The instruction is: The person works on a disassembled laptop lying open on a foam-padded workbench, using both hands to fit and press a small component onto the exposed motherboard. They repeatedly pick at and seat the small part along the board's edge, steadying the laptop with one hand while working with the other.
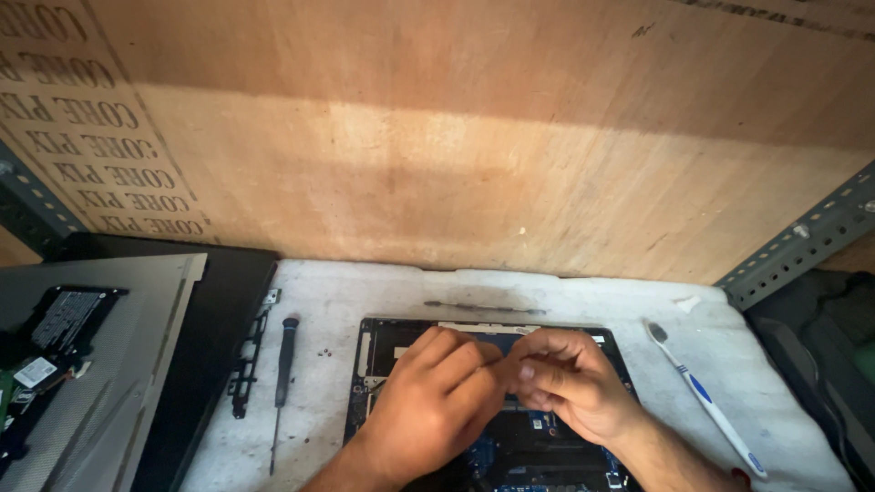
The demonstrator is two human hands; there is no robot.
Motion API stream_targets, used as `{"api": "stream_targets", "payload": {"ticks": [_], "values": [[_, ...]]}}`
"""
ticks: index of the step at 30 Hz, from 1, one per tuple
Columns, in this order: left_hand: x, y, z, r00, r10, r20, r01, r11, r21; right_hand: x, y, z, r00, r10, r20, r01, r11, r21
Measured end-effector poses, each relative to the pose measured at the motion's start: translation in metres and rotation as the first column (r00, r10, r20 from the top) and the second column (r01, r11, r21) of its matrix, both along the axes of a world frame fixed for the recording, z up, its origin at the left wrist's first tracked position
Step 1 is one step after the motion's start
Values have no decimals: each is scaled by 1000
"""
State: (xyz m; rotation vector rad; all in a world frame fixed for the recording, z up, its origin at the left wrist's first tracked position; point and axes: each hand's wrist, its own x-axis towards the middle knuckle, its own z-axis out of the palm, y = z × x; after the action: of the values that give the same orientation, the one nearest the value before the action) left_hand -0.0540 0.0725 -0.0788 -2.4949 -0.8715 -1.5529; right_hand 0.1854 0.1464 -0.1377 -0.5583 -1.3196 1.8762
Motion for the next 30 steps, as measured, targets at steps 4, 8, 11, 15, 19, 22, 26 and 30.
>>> {"api": "stream_targets", "payload": {"ticks": [4,8,11,15,19,22,26,30], "values": [[0,5,-3,979,36,200,1,983,-182,-1,4,5,984,-51,171,33,994,107],[-8,19,-10,920,213,328,13,822,-569,-9,4,24,879,-124,460,-125,872,474],[-17,30,-18,969,202,142,-118,883,-453,-22,-1,40,692,-248,678,-253,796,549],[-20,35,-34,987,158,-1,-139,863,-485,-32,-4,53,698,-311,645,-317,675,667],[-23,35,-45,991,128,-24,-122,852,-509,-35,0,53,712,-339,615,-378,554,742],[-23,36,-47,993,105,-54,-118,843,-525,-36,1,50,709,-343,617,-401,523,752],[-24,36,-47,993,84,-86,-117,841,-529,-35,-1,47,714,-342,612,-411,502,761],[-24,35,-47,994,83,-78,-112,837,-536,-35,0,46,708,-360,608,-425,470,773]]}}
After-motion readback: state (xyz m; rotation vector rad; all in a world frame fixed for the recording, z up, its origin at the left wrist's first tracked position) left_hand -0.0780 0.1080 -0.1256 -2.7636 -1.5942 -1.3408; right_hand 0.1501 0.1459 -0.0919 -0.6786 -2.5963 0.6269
